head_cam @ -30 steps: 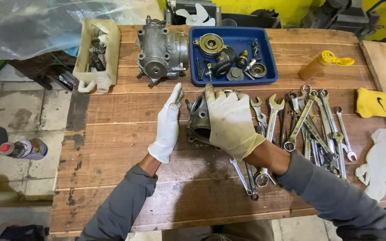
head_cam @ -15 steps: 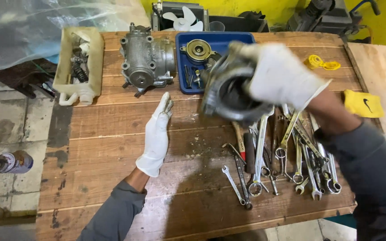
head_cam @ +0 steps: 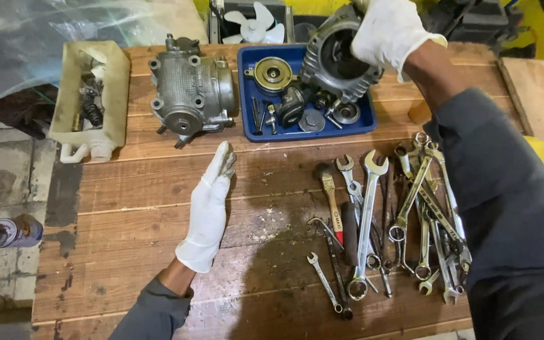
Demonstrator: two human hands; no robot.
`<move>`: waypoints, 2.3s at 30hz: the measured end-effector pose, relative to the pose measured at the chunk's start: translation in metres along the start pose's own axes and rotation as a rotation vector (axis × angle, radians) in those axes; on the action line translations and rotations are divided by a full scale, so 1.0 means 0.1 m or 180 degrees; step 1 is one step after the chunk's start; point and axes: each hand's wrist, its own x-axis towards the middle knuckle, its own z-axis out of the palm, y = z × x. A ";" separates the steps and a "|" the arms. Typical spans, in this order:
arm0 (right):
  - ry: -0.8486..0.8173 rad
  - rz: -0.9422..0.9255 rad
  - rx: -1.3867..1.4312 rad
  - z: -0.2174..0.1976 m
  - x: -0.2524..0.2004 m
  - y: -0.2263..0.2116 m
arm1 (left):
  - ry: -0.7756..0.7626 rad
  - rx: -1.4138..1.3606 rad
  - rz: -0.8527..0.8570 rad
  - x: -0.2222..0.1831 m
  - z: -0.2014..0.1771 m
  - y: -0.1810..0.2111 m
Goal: The person removes a metal engine casing from a blue tray and places it on a wooden workbench. Using a wrench, the person loosens and removes several bolts from the casing, placing them on the table. The person continues to unscrew and remove additional bolts from the engine casing.
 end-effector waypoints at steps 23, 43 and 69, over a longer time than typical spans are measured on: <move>-0.0184 0.0274 0.0796 -0.24 -0.52 -0.50 | -0.0067 -0.0133 -0.0222 0.00 0.00 0.03; -0.0484 -0.0096 0.0665 -0.09 -0.21 -0.45 | 0.0037 -0.0053 -0.0115 0.01 0.00 -0.17; -0.0500 0.0368 0.1807 -1.35 -1.51 -1.24 | 0.0983 0.3525 0.0989 0.73 -0.32 0.51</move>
